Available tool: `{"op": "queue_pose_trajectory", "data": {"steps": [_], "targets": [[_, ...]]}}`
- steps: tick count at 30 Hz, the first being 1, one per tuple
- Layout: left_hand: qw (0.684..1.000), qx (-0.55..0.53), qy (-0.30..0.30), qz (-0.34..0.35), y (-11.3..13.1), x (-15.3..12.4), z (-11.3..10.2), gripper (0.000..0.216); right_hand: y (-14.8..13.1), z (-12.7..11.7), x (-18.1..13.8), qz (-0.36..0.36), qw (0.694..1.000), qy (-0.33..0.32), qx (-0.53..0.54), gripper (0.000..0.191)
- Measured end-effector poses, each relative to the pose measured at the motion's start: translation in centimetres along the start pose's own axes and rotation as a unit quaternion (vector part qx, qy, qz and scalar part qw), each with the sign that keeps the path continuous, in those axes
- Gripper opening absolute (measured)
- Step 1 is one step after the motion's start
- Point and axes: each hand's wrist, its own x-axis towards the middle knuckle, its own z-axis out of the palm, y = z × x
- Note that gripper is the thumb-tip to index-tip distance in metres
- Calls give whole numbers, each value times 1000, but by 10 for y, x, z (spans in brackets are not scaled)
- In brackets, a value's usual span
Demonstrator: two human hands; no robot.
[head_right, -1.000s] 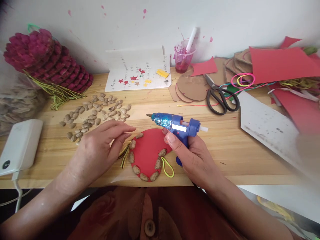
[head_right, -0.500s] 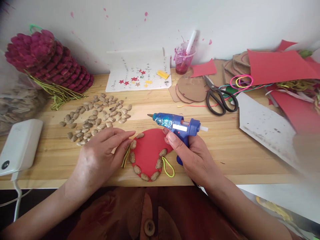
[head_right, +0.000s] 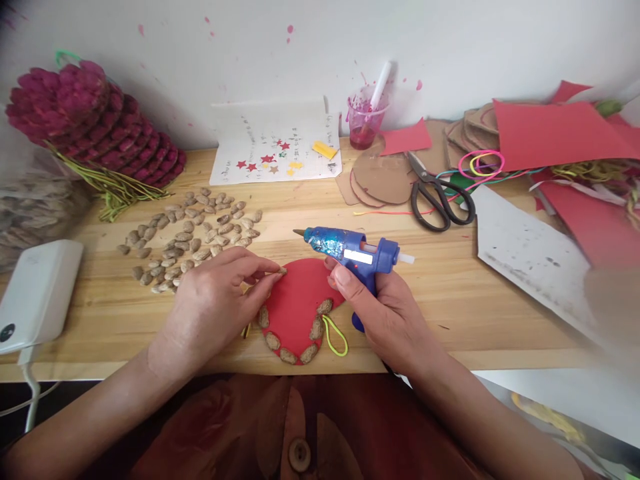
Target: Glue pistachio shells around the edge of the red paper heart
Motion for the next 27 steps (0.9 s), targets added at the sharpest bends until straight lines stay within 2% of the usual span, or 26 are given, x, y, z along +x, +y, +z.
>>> {"op": "queue_pose_trajectory", "data": {"steps": [15,23,27], "targets": [[999,26,-11,-26,2,1,1,11,1,-1,-1,-7,1000,4,-9,39],[1000,27,8,7,-3,1,-7,10,-1,1,-2,2,1000,10,-7,40],[997,10,27,65,-13,-4,-11,19,1,1,-2,-7,1000,5,4,38]]}}
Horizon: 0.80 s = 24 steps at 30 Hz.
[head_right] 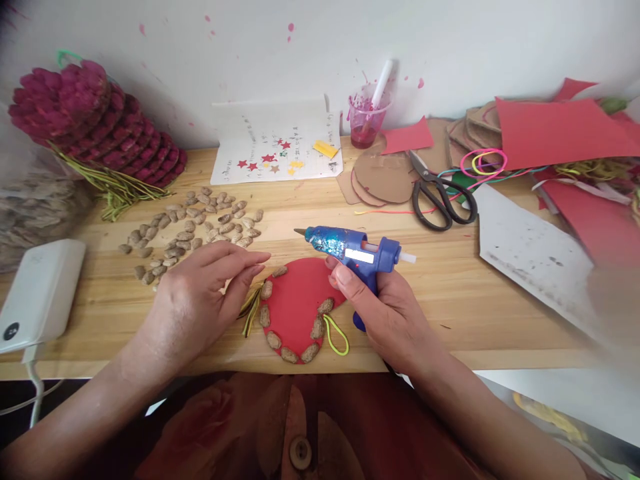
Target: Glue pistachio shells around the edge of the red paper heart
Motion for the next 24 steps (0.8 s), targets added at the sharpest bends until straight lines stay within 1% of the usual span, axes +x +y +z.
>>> {"op": "queue_pose_trajectory", "data": {"steps": [4,10,13,18,21,24], "targets": [[998,-19,-17,62,-6,-11,7,36,2,0,1,2,1000,-4,3,38],[995,13,-23,92,-1,-19,12,38,3,-1,1,-3,1000,-4,3,37],[995,7,-33,95,0,-19,12,37,3,-1,1,-8,1000,-3,5,37],[995,11,-24,96,3,-19,16,36,0,1,0,9,1000,2,8,41],[996,15,-40,82,5,-19,18,36,-1,0,0,10,1000,4,-9,40],[996,3,-63,58,8,-20,18,32,-1,-1,1,15,999,24,-39,36]]}}
